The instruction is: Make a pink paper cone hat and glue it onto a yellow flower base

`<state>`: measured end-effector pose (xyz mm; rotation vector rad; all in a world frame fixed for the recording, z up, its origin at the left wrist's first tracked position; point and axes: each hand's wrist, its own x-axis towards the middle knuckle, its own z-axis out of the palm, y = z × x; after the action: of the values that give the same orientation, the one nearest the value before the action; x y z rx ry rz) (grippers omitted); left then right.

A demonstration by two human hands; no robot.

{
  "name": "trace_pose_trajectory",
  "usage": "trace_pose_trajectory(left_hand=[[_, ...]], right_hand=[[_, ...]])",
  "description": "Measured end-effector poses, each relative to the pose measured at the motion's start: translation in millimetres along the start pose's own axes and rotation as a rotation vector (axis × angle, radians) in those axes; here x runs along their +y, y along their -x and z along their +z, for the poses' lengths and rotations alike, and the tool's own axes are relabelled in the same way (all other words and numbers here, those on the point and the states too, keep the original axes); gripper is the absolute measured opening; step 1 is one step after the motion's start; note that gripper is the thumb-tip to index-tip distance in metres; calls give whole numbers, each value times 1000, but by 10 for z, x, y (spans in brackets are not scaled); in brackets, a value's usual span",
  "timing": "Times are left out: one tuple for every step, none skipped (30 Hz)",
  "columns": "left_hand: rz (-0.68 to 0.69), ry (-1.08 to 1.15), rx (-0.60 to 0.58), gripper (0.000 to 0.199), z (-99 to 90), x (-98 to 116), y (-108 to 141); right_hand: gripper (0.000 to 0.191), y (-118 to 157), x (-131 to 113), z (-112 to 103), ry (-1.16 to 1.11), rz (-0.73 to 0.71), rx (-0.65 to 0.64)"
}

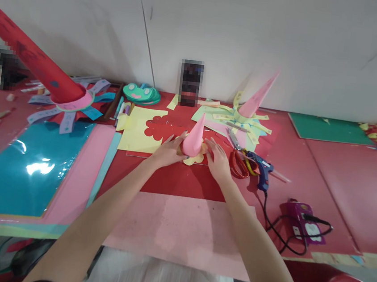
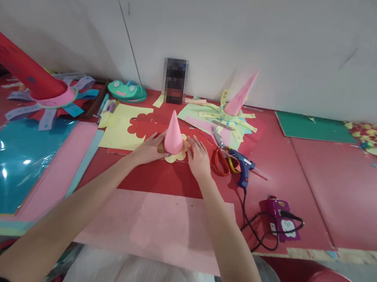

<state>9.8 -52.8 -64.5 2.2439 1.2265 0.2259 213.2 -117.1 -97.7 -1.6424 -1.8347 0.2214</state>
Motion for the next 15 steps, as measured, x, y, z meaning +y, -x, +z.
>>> trace_pose_trajectory(left_hand=[[-3, -5, -4, 77, 3, -5, -1], [2, -10, -6, 77, 7, -11, -1], [11, -14, -5, 78, 13, -18, -1], [24, -19, -3, 78, 19, -26, -1], [36, -25, 1, 79, 25, -35, -2], [47, -34, 3, 79, 31, -44, -2], [56, -46, 6, 79, 37, -52, -3], [64, -60, 5, 79, 42, -60, -4], [72, -75, 4, 78, 45, -66, -5], [81, -88, 3, 78, 47, -71, -6], [91, -99, 1, 77, 48, -74, -7], [99, -105, -3, 77, 48, -75, -7], [103, -108, -8, 77, 46, -74, -7], [104, -108, -15, 76, 43, -72, -6], [103, -105, -24, 76, 39, -69, -4]], right_hand=[[41, -37, 21, 21, -2, -9, -33], [42, -60, 34, 44, 3, -19, -63], [42, -70, 41, 66, 15, -29, -90], [43, -71, 45, 86, 31, -37, -114], [44, -64, 48, 101, 48, -43, -131], [44, -53, 50, 112, 65, -47, -145], [45, -42, 52, 118, 79, -51, -155], [45, -31, 54, 119, 92, -54, -163], [46, -23, 56, 116, 101, -58, -169], [46, -16, 58, 111, 109, -62, -172], [46, -11, 58, 104, 115, -68, -175], [47, -8, 56, 97, 120, -73, -177], [47, -5, 54, 91, 124, -76, -179], [48, -3, 50, 85, 128, -77, -181], [48, 0, 47, 81, 134, -78, -184]])
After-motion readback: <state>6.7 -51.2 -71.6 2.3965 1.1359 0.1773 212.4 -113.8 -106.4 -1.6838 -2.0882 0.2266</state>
